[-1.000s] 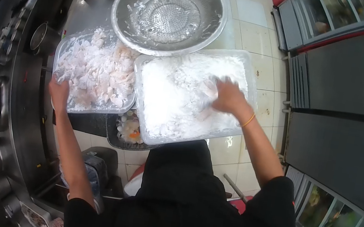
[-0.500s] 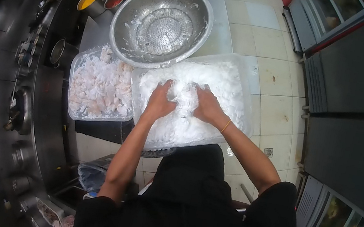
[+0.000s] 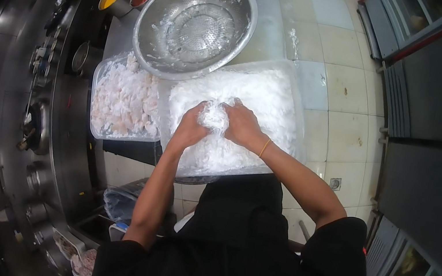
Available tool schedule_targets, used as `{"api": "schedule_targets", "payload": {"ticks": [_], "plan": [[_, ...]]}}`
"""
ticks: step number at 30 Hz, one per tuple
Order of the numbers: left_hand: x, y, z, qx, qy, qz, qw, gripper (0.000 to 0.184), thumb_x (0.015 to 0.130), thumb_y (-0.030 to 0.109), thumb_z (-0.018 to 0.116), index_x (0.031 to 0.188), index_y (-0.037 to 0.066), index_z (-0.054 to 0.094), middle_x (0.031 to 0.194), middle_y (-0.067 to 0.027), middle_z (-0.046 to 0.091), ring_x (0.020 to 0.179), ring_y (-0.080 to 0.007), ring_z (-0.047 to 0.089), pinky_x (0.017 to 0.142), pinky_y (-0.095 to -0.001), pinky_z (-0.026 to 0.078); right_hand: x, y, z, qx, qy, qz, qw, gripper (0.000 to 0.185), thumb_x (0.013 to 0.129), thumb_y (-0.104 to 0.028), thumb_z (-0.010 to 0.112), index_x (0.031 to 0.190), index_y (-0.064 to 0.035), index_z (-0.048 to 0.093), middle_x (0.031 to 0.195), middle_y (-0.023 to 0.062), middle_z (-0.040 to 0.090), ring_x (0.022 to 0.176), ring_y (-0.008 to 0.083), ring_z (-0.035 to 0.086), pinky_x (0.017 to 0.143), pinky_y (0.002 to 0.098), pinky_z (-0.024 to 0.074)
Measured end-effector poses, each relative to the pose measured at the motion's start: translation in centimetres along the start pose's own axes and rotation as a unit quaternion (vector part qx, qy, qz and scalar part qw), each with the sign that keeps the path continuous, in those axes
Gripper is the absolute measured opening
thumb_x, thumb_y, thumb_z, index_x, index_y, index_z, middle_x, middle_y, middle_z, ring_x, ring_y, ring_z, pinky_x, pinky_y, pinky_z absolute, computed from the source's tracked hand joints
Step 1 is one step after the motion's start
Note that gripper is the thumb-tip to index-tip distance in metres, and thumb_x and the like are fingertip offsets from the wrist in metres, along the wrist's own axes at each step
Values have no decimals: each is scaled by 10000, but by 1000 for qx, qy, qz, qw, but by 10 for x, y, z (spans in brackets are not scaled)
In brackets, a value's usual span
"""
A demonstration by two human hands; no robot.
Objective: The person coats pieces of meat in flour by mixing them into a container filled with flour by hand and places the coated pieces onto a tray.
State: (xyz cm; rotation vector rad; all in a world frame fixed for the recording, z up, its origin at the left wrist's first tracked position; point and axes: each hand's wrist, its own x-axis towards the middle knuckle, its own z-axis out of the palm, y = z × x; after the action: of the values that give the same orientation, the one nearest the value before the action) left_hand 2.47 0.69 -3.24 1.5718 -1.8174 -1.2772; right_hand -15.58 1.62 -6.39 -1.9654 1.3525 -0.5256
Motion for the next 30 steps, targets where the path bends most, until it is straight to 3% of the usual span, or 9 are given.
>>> {"api": "schedule_targets", "payload": {"ticks": [5, 9, 12, 16, 17, 19, 23, 26, 30], "plan": [[0, -7, 1, 19, 16, -2, 1000, 424, 700, 43, 744, 1092, -15, 593, 1015, -100, 667, 915, -185, 617, 840, -292, 476, 2, -8, -5, -31, 3, -6, 1000, 519, 619, -55, 695, 1128, 2, 610, 1073, 275, 593, 1053, 409, 556, 897, 451, 471], [-6, 14, -12, -148, 9, 10, 989, 387, 700, -34, 723, 1065, -3, 600, 957, -43, 656, 886, -101, 585, 809, -266, 480, 6, -19, -17, 24, 77, -56, 995, 416, 634, -57, 695, 1046, -13, 652, 1016, 273, 608, 954, 435, 581, 858, 461, 488], [-15, 26, -27, -169, 15, 4, 986, 371, 697, -34, 721, 1047, -4, 601, 949, -45, 655, 873, -101, 584, 808, -261, 477, 9, -45, -43, 54, 16, -32, 998, 394, 685, -163, 761, 1029, -8, 649, 988, 228, 646, 999, 425, 579, 1015, 453, 406], [-40, 11, -34, 8, 57, -5, 998, 524, 677, -47, 693, 1184, -62, 557, 1073, -170, 660, 1008, -211, 612, 884, -288, 465, 1, -36, -42, 44, 54, -38, 997, 343, 660, -109, 735, 976, 2, 659, 998, 212, 645, 963, 391, 596, 925, 424, 454], [-44, 8, -33, 16, 31, -22, 999, 546, 677, -29, 695, 1201, -68, 546, 1100, -196, 644, 1036, -241, 606, 903, -300, 458, -1, -36, -45, 57, 34, -11, 998, 347, 647, -90, 729, 974, 1, 660, 1002, 205, 645, 931, 379, 607, 843, 403, 483], [-55, 6, -33, 30, -19, -60, 998, 592, 676, 5, 701, 1234, -78, 522, 1156, -248, 614, 1090, -301, 594, 940, -322, 445, -5, -29, -43, 81, 33, 19, 996, 355, 641, -97, 727, 979, -8, 663, 981, 201, 649, 926, 379, 605, 854, 406, 485], [-70, 6, -11, 184, -29, -51, 981, 589, 656, 71, 693, 1205, -76, 538, 1094, -306, 596, 1074, -436, 555, 953, -406, 442, -12, -18, -42, 81, 69, 66, 992, 337, 642, -80, 724, 966, -6, 667, 958, 200, 651, 890, 364, 619, 795, 389, 500], [-70, 2, 1, 230, -10, -59, 971, 608, 645, 48, 687, 1221, -65, 527, 1113, -314, 579, 1092, -440, 539, 932, -421, 445, -14, -23, -54, 113, 100, 91, 984, 337, 643, -80, 733, 965, -6, 668, 958, 202, 654, 881, 363, 626, 791, 386, 505], [-58, -13, -5, 136, -20, -84, 987, 669, 646, 53, 698, 1278, -19, 493, 1195, -341, 520, 1122, -450, 519, 941, -431, 441, -16, -18, -63, 131, 111, 135, 976, 323, 662, -87, 732, 968, -3, 668, 953, 167, 668, 876, 309, 642, 802, 354, 503]]}}
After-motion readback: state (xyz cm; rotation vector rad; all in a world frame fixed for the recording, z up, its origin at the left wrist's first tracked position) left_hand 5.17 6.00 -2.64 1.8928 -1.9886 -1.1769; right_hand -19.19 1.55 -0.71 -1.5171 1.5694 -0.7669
